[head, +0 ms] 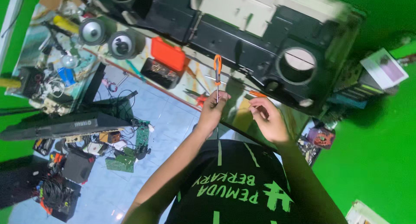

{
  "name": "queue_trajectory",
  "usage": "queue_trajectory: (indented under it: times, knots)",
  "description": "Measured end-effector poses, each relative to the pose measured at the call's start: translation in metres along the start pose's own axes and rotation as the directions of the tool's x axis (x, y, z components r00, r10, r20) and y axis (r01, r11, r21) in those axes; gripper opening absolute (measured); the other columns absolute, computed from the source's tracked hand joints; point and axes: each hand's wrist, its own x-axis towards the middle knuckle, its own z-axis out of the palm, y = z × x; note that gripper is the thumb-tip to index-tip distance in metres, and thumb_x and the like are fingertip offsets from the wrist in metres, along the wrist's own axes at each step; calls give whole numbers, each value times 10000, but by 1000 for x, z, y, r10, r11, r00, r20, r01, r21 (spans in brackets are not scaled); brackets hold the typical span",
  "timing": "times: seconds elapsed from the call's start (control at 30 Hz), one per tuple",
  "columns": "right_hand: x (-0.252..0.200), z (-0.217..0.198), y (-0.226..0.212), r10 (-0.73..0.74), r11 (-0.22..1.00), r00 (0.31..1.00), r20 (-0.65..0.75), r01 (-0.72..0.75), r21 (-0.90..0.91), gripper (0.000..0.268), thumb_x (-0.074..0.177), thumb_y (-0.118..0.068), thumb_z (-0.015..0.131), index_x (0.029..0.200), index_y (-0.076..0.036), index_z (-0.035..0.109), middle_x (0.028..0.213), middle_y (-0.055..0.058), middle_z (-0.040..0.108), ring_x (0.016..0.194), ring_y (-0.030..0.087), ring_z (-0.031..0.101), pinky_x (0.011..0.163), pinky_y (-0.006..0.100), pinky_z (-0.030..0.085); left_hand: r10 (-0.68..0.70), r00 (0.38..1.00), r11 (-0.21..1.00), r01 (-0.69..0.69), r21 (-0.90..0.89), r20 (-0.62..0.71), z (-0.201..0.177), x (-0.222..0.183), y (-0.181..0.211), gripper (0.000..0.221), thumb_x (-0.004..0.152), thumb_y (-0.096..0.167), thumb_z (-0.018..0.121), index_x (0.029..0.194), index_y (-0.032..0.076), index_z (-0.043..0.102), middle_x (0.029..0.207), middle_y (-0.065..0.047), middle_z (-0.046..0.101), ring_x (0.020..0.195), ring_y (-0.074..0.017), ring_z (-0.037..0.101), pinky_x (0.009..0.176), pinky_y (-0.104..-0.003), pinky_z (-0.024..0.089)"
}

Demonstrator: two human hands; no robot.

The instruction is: The person is using a screwdriver to install or remove small screws on a black plastic casing, placing the screws into an orange container.

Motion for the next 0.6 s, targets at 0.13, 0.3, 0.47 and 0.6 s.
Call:
queue_trajectory:
  times: [0.13,0.3,0.47,0.6]
  knots:
    - [11,47,-21,200,970,979,-49,-205,-132,173,1033,-129,621,1159,-33,690,833,1,622,744,63,548,658,224,429,-500,862,864,491,-111,-78,-62,-11,12,359,1129,351,506,891,96,591,740,81,515,654,-16,430,581,-208,351]
    - [31,121,-45,163,976,986,-31,-166,-142,200,1019,-147,617,1187,-55,673,916,-6,720,784,62,641,722,214,510,-605,776,795,577,-186,-179,-140,-30,37,394,1113,328,551,818,69,517,643,76,371,556,-45,270,494,-246,203]
    - [44,199,-50,119,981,988,-93,-132,-141,204,1012,-129,643,1189,-40,691,953,27,722,807,76,628,726,233,499,-357,898,926,376,27,-258,-217,-50,51,194,971,226,684,873,92,585,678,117,409,624,-20,358,545,-244,286]
    - [60,243,-54,130,983,988,-80,-139,-122,197,1007,-127,642,1174,-40,699,932,27,725,803,74,652,716,227,512,-395,862,909,416,-4,-318,-264,-55,49,420,1064,266,668,737,47,519,642,93,420,612,-42,339,549,-258,278]
